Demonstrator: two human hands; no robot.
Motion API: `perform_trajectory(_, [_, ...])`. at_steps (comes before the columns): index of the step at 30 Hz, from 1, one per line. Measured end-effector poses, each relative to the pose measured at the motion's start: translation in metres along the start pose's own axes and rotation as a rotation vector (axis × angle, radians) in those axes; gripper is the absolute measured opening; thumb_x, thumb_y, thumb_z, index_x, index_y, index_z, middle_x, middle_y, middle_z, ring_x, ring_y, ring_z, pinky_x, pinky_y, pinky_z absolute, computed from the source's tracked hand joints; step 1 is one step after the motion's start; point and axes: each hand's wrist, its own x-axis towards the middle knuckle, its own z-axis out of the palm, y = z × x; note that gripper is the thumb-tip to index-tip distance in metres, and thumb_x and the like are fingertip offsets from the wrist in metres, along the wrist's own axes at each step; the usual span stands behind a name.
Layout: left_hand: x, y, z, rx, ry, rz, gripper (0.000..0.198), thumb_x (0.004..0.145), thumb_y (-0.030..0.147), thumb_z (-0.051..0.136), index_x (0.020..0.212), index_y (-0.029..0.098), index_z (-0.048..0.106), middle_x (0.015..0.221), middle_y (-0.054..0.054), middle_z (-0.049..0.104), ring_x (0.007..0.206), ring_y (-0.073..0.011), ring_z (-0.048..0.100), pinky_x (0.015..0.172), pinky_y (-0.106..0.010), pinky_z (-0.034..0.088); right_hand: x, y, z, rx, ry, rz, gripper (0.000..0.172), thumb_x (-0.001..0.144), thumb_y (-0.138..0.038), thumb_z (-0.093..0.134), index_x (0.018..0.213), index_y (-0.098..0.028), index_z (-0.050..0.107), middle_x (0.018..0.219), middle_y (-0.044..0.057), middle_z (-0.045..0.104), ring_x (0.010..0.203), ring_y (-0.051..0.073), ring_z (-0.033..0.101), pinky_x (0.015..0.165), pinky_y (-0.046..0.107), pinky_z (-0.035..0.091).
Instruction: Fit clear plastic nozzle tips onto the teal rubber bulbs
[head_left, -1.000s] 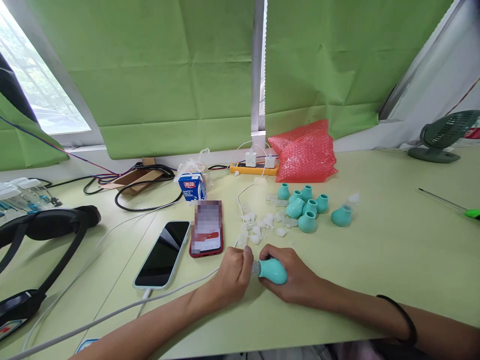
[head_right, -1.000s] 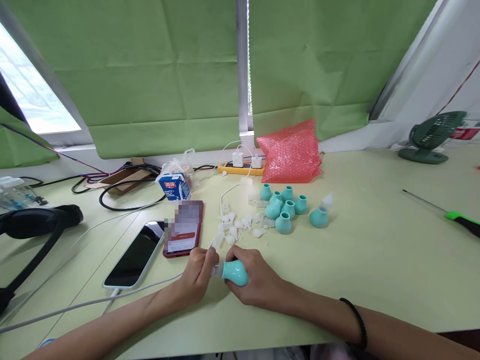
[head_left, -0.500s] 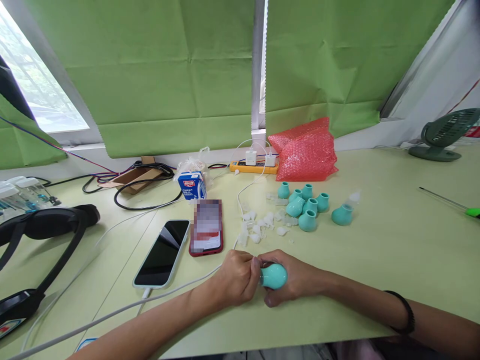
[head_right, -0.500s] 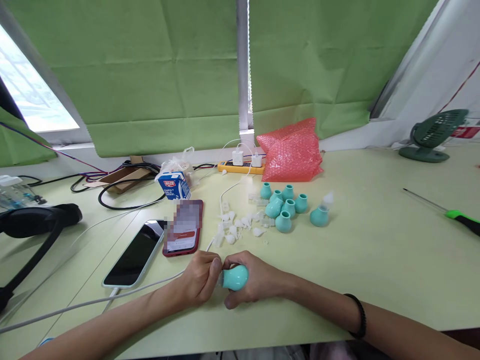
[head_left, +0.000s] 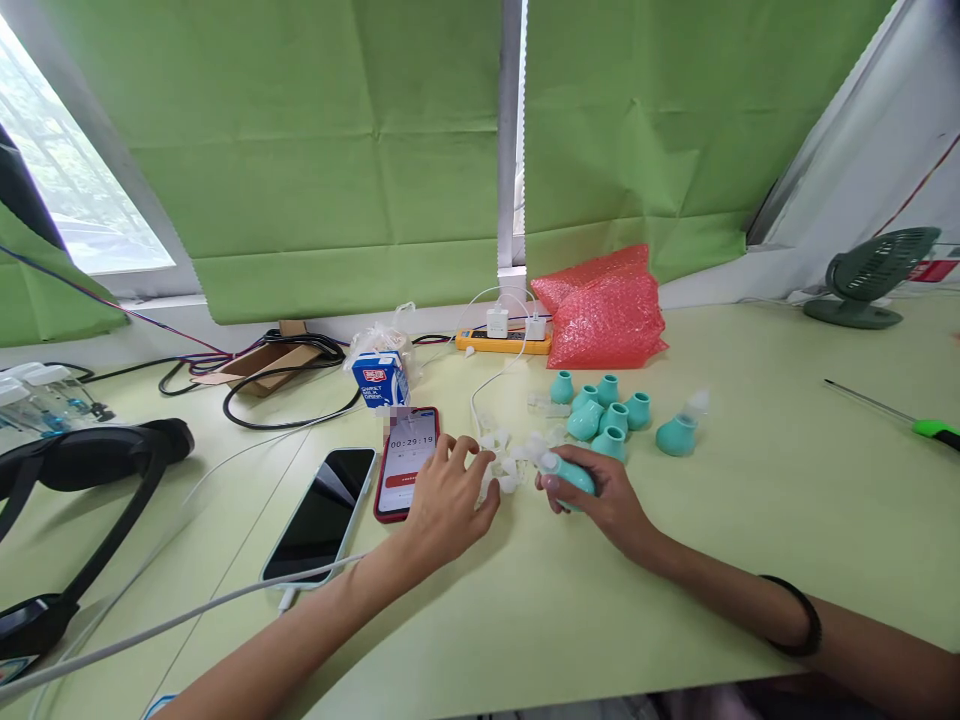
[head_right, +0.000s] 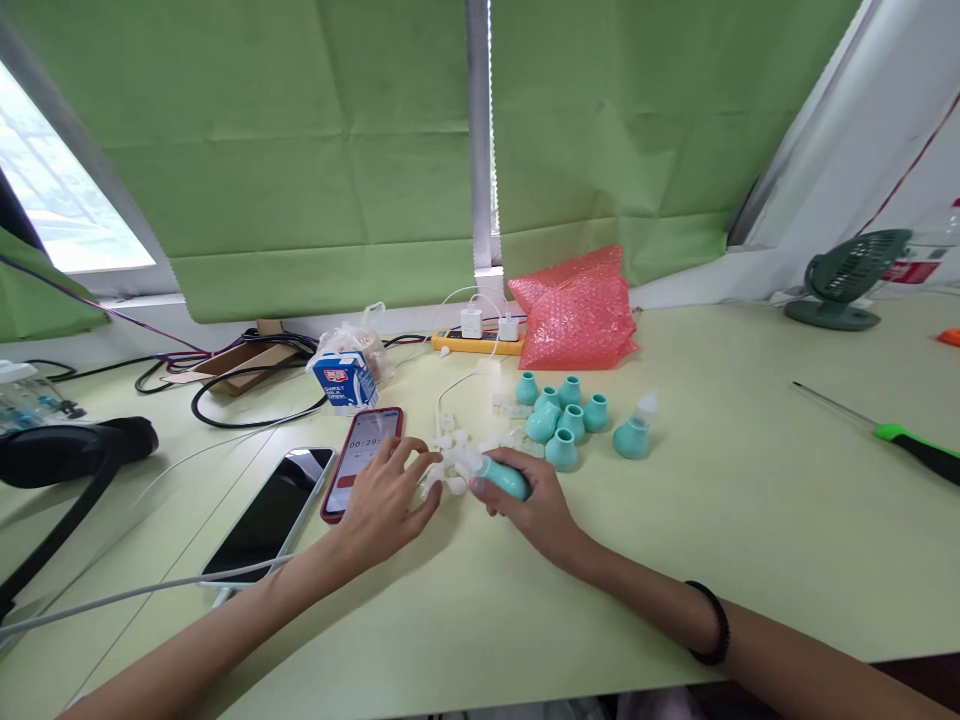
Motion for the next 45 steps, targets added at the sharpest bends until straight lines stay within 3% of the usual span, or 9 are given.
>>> perform_trajectory(3, [0.0,0.004,0.011,0.077,-0.055,0.064,0.031,0.072,0.016,0.05,0.103,0.019,0.051,0.107,-0.011,0.046,0.094,-0.0277,0.04,0.074,-0.043,0.041,0.004,-0.001,-0.004,-0.002,0.019,-0.048,0.025,0.074,-0.04,0.053,0.069,-0.015,0.052,0.061,0.001,0.051,0.051,0.01,0.046,0.049,0.025,0.041])
perform_trajectory(7, [0.0,0.007,0.018,0.038,-0.032,0.079,0.02,0.072,0.012,0.052,0.09,0.018,0.056,0.11,-0.012,0.047,0.1,-0.0301,0.04,0.077,-0.048,0.039,0.004,0.0,-0.007,-0.081,-0.053,-0.038,0.025,0.073,-0.041,0.054,0.071,-0.016,0.055,0.061,0.0,0.052,0.051,0.011,0.049,0.05,0.025,0.043])
perform_trajectory(11, [0.0,0.006,0.009,-0.402,0.073,0.01,0.012,0.07,0.018,0.058,0.082,0.017,0.056,0.094,-0.008,0.058,0.095,-0.0235,0.048,0.079,-0.039,0.043,0.001,0.002,-0.018,-0.365,-0.086,-0.124,0.023,0.068,-0.037,0.06,0.076,-0.016,0.06,0.062,0.002,0.059,0.06,0.016,0.056,0.057,0.027,0.046])
perform_trajectory(14, [-0.003,0.006,0.002,-0.825,0.074,-0.181,0.014,0.067,0.02,0.062,0.079,0.015,0.057,0.079,-0.004,0.061,0.073,-0.0156,0.058,0.069,-0.03,0.049,-0.002,0.003,-0.028,-0.548,-0.118,-0.265,0.021,0.07,-0.034,0.059,0.083,-0.017,0.061,0.077,0.005,0.064,0.072,0.019,0.059,0.066,0.029,0.045])
perform_trajectory(19, [-0.007,0.007,0.0,-1.117,-0.066,-0.38,0.024,0.059,0.026,0.069,0.079,0.014,0.065,0.075,-0.006,0.065,0.064,-0.0155,0.058,0.061,-0.027,0.049,-0.005,0.004,-0.034,-0.749,-0.287,-0.42,0.018,0.075,-0.03,0.053,0.087,-0.018,0.059,0.079,0.006,0.064,0.072,0.017,0.059,0.064,0.028,0.044])
perform_trajectory(26, [-0.004,0.002,-0.008,-1.194,-0.291,-0.322,0.018,0.061,0.024,0.067,0.074,0.011,0.068,0.064,-0.004,0.062,0.055,-0.0118,0.053,0.051,-0.023,0.044,-0.011,-0.001,-0.028,-0.856,-0.306,-0.493,0.017,0.077,-0.028,0.049,0.086,-0.017,0.059,0.072,0.006,0.062,0.068,0.016,0.057,0.058,0.025,0.041])
perform_trajectory(31, [-0.004,0.001,-0.009,-1.26,-0.36,-0.303,0.025,0.062,0.021,0.067,0.085,0.011,0.067,0.071,-0.005,0.064,0.06,-0.0118,0.056,0.058,-0.023,0.046,-0.011,-0.007,-0.029,-0.812,-0.373,-0.33,0.017,0.076,-0.028,0.051,0.083,-0.016,0.06,0.066,0.003,0.059,0.063,0.014,0.054,0.058,0.024,0.039])
perform_trajectory(39, [-0.006,0.004,-0.008,-1.13,-0.273,-0.28,0.024,0.062,0.023,0.068,0.084,0.013,0.068,0.075,-0.006,0.067,0.068,-0.0147,0.059,0.062,-0.023,0.048,-0.01,0.001,-0.026,-0.595,-0.379,-0.029,0.024,0.071,-0.039,0.055,0.076,-0.017,0.063,0.071,0.003,0.06,0.068,0.016,0.054,0.056,0.022,0.04])
perform_trajectory(45, [-0.007,0.005,-0.007,-1.046,-0.266,-0.254,0.026,0.065,0.025,0.066,0.087,0.011,0.067,0.071,-0.007,0.067,0.063,-0.014,0.057,0.055,-0.022,0.045,-0.005,0.005,-0.026,-0.224,-0.485,0.253,0.027,0.068,-0.041,0.058,0.068,-0.013,0.059,0.052,-0.003,0.048,0.043,0.007,0.041,0.04,0.018,0.032])
